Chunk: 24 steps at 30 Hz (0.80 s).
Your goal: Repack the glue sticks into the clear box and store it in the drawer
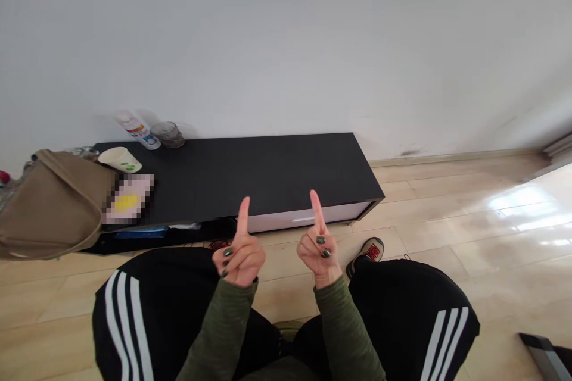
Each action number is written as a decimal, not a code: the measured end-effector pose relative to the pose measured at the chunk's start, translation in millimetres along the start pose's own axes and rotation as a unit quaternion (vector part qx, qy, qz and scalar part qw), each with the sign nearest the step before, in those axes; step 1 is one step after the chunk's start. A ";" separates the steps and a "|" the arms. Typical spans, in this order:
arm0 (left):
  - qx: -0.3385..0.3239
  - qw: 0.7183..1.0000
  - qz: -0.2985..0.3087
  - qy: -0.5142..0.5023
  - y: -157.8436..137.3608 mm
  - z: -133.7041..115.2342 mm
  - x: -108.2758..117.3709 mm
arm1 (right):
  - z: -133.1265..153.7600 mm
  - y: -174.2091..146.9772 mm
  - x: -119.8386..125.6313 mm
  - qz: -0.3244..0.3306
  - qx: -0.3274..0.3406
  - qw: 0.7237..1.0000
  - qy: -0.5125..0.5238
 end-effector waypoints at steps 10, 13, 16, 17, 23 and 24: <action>-0.009 0.998 0.030 -0.052 9.8 9.4 18.7 | -8.9 11.0 61.7 -0.166 -0.033 0.986 -0.006; 0.003 0.997 -0.001 -0.074 5.0 14.8 35.6 | -20.8 14.6 109.2 -0.277 -0.053 0.959 -0.024; 0.015 0.995 -0.089 -0.046 -2.3 22.1 48.9 | -33.9 16.8 166.0 -0.448 -0.115 0.882 -0.096; 0.024 0.993 -0.117 -0.006 -6.4 21.9 53.7 | -36.3 18.4 182.0 -0.487 -0.136 0.854 -0.124; -0.054 0.846 -0.311 0.430 -52.6 -51.2 91.7 | -31.2 39.0 240.2 -0.564 -0.175 0.784 -0.188; -0.088 0.780 -0.365 0.500 -62.6 -71.5 97.9 | -28.4 41.4 246.2 -0.575 -0.180 0.773 -0.198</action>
Point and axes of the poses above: each hand's wrist, its own y-axis towards the middle knuckle, its own x-axis out of the back of the hand, z = x × y, the point moved 3 cm from there along y, towards the middle knuckle, and after that the axes turned 6 degrees about y, right-handed, at the moved point
